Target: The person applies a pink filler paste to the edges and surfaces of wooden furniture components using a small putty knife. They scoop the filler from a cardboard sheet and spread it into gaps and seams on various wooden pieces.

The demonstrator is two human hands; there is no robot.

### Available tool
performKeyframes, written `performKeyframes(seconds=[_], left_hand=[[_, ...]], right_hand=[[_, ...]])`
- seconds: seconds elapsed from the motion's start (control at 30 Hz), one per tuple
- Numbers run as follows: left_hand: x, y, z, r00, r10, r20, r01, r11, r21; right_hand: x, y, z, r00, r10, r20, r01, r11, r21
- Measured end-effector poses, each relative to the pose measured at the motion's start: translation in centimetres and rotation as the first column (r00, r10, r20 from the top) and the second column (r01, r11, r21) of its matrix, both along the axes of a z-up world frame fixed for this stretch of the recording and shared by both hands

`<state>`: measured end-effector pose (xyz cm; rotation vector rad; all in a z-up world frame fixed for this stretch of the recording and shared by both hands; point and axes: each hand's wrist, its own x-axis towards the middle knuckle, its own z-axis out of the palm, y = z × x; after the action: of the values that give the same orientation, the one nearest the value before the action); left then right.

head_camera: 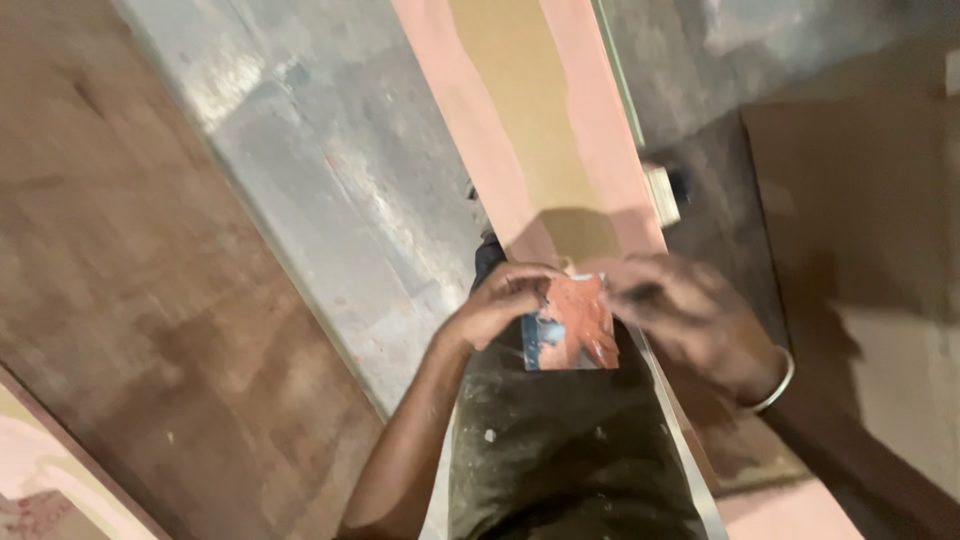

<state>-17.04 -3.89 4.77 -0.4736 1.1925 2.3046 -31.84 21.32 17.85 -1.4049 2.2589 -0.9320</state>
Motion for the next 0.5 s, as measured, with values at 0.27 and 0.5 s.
performKeyframes(seconds=[0.27, 0.5], left_hand=[[-0.6, -7.6, -3.9, 0.976, 0.089, 0.197, -0.082, 0.996, -0.041], [-7.4, -14.6, -0.7, 0.944, 0.281, 0.176, -0.289, 0.957, 0.025]], right_hand=[[0.8, -5.6, -3.8, 0.733, -0.305, 0.608, 0.305, 0.946, 0.108], [-7.0, -17.0, -5.6, 0.784, -0.467, 0.41, 0.45, 0.882, 0.143]])
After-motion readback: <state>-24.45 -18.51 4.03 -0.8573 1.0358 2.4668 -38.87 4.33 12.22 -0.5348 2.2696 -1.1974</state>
